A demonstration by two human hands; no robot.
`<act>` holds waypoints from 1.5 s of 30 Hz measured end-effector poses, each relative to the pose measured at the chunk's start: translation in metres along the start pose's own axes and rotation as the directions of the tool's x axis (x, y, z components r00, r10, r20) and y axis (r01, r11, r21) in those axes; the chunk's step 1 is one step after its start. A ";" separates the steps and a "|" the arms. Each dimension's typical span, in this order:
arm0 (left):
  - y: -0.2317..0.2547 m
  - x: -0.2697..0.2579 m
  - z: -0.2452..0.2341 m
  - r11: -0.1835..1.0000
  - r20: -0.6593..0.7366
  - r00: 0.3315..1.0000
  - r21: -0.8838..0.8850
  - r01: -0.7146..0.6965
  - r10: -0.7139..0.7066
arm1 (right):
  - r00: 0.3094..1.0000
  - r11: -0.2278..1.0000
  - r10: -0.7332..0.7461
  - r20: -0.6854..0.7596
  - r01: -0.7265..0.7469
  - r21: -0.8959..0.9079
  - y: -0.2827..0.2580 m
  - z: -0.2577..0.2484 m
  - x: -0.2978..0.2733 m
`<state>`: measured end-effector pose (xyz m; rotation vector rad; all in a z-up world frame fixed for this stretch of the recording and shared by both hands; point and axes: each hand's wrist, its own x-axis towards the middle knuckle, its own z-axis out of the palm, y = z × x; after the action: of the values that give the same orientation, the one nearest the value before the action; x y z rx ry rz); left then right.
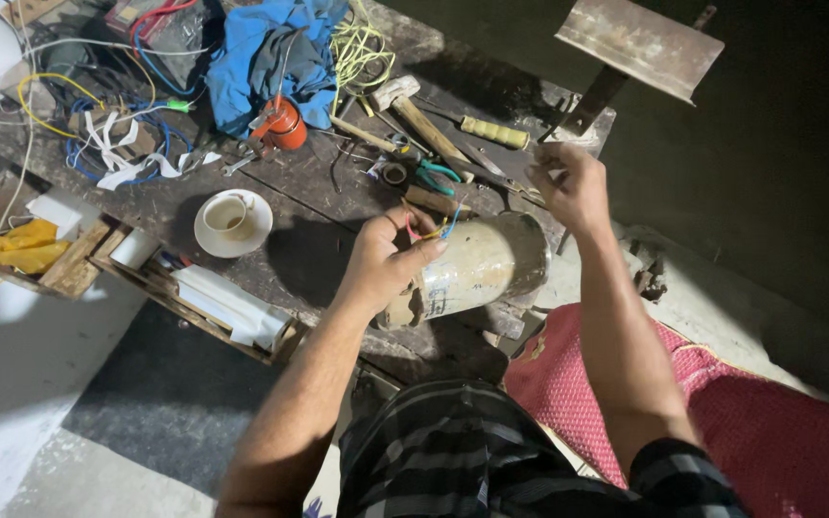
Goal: The person assembles an electrical motor by attaching a terminal box to the motor housing, securing it with a hammer, and trimming excess wire with shears. The person then inspects the internal windings and handles additional wires on the workbench.
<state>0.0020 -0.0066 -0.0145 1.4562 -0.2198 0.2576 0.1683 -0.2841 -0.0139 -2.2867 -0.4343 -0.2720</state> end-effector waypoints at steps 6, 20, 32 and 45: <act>-0.005 0.002 -0.003 0.994 0.050 0.997 0.097 0.049 -0.054 | 0.795 0.815 -0.575 0.194 0.576 0.056 -0.115 -0.018 -0.058; -0.033 0.003 -0.003 0.938 0.051 0.995 -0.331 0.100 -0.088 | 0.793 0.793 -0.602 -0.092 0.581 -0.181 -0.142 0.004 -0.144; -0.054 -0.013 -0.065 0.906 -0.087 0.986 -0.412 0.094 -0.142 | 0.920 0.964 -0.260 -0.293 0.229 -0.136 -0.122 0.036 -0.186; -0.060 -0.077 -0.295 0.974 -0.611 0.777 -0.225 0.009 -0.149 | 0.882 0.896 -0.133 -0.452 0.302 0.326 -0.106 0.059 -0.189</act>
<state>-0.0557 0.2777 -0.1246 1.0927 0.3537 0.6179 -0.0433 -0.2156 -0.0448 -1.7243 -0.4758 -0.7155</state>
